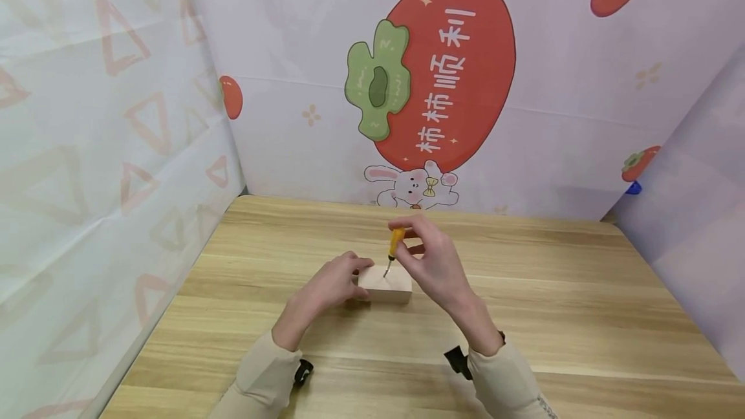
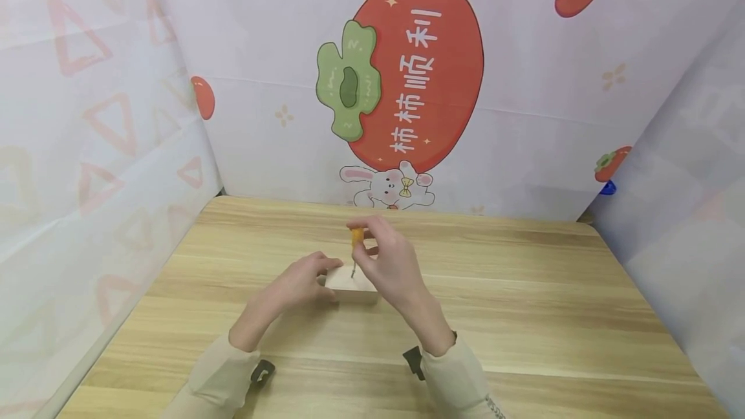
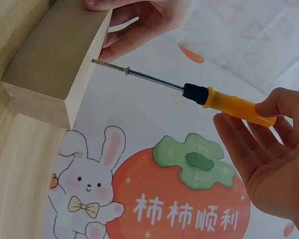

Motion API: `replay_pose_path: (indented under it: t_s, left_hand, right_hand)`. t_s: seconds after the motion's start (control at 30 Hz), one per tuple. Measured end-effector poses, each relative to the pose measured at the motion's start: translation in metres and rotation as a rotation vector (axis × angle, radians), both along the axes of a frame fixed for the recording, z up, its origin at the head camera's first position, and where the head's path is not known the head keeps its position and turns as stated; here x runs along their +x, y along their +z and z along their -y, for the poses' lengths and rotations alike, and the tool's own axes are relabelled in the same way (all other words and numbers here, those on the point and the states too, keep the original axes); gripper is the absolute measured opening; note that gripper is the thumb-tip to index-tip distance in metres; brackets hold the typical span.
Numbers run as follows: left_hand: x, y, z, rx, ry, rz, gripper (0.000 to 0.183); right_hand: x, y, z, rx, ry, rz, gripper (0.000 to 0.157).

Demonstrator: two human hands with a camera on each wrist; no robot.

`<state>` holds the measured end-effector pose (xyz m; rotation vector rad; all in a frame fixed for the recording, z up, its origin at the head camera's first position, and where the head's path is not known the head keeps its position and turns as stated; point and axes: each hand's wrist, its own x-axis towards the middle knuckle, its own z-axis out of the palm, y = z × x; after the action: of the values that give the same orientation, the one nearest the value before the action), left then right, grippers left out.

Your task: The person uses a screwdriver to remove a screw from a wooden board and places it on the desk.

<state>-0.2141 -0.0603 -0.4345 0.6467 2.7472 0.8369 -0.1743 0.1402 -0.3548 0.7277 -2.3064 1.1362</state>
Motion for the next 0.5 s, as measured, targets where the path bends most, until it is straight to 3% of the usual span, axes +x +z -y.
replay_pose_path:
  t_s: [0.5]
  left_hand:
    - [0.001,0.001,0.000,0.004,0.003,-0.002,0.060]
  right_hand:
    - [0.007,-0.001,-0.020,0.018,0.011,0.006,0.034]
